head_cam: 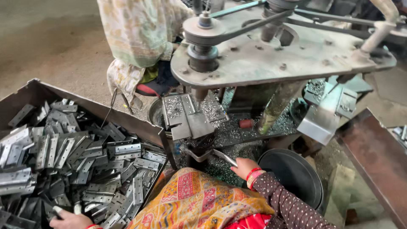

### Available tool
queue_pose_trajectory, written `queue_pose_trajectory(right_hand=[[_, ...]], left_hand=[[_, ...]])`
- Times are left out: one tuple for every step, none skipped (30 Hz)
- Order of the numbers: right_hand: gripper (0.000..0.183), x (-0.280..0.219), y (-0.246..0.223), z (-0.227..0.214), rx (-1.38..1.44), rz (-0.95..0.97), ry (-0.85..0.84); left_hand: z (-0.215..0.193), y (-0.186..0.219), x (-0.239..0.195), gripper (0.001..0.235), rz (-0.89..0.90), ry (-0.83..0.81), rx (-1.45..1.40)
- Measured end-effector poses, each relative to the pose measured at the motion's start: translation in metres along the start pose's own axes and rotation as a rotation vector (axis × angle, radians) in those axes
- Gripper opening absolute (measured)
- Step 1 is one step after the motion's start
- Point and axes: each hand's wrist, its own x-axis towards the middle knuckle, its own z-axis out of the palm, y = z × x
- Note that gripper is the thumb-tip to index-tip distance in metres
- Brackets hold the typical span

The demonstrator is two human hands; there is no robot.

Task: The person places metal brackets into a jig, pulls a lever to drill holes, and then discards the processed brackets into a large metal bin.

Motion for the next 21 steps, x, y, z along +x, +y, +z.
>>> queue_pose_trajectory(right_hand=[[0.038, -0.002, -0.002, -0.003, -0.003, -0.001, 0.002], [0.038, -0.004, -0.004, -0.005, -0.006, -0.002, 0.004], [0.039, -0.005, -0.006, -0.006, -0.015, -0.009, 0.002], [0.039, -0.007, -0.007, -0.007, -0.008, -0.005, 0.003], [0.039, -0.008, -0.008, -0.009, -0.006, -0.003, 0.003], [0.039, -0.009, -0.009, -0.01, -0.003, -0.002, 0.002], [0.04, -0.01, -0.01, -0.011, -0.005, 0.004, -0.006], [0.04, -0.011, -0.01, -0.013, -0.006, 0.011, -0.015], [0.041, -0.011, -0.011, -0.014, -0.007, 0.017, -0.022], [0.04, -0.011, -0.012, -0.014, -0.011, 0.02, -0.021], [0.04, -0.011, -0.013, -0.014, -0.017, 0.023, -0.02], [0.04, -0.012, -0.013, -0.014, -0.022, 0.025, -0.02], [0.041, -0.012, -0.013, -0.014, -0.022, 0.021, -0.015], [0.041, -0.012, -0.013, -0.013, -0.023, 0.016, -0.011], [0.041, -0.012, -0.012, -0.014, -0.026, 0.01, -0.005], [0.041, -0.011, -0.011, -0.015, -0.029, 0.015, -0.003], [0.04, -0.011, -0.01, -0.014, -0.033, 0.017, -0.005], [0.04, -0.011, -0.01, -0.012, -0.037, 0.019, -0.007], [0.04, -0.01, -0.009, -0.01, -0.045, 0.012, -0.005], [0.04, -0.008, -0.008, -0.009, -0.053, 0.004, -0.003], [0.04, -0.007, -0.006, -0.008, -0.065, -0.001, -0.001]], left_hand=[[0.0, 0.004, 0.001, 0.06, -0.01, -0.002, -0.009], [0.0, 0.008, 0.004, 0.056, -0.009, -0.015, -0.011], [-0.001, 0.007, 0.005, 0.052, 0.005, -0.029, 0.01], [-0.001, 0.007, 0.007, 0.048, 0.036, -0.046, 0.037], [-0.002, 0.004, 0.008, 0.044, 0.06, -0.059, 0.064], [-0.003, 0.001, 0.007, 0.04, 0.068, -0.071, 0.081], [-0.004, -0.001, 0.004, 0.036, 0.073, -0.081, 0.095], [-0.005, -0.003, 0.0, 0.033, 0.09, -0.084, 0.116], [-0.005, -0.002, 0.0, 0.021, 0.111, -0.083, 0.115], [-0.004, -0.002, 0.0, 0.018, 0.114, -0.091, 0.116], [-0.004, -0.002, 0.0, 0.016, 0.116, -0.101, 0.116], [-0.004, -0.003, -0.001, 0.017, 0.119, -0.11, 0.117], [-0.005, -0.004, 0.001, 0.015, 0.072, -0.128, 0.1], [-0.007, -0.008, 0.004, 0.014, 0.025, -0.145, 0.083], [-0.01, -0.011, 0.005, 0.015, -0.025, -0.164, 0.063], [-0.011, -0.01, 0.003, 0.022, -0.004, -0.134, 0.063], [-0.013, -0.01, -0.003, 0.03, 0.015, -0.105, 0.067], [-0.015, -0.01, -0.007, 0.039, 0.034, -0.076, 0.072], [-0.015, -0.009, -0.009, 0.051, 0.032, -0.116, 0.071], [-0.015, -0.008, -0.009, 0.063, 0.029, -0.155, 0.07], [-0.014, -0.008, -0.012, 0.076, 0.023, -0.2, 0.068]])
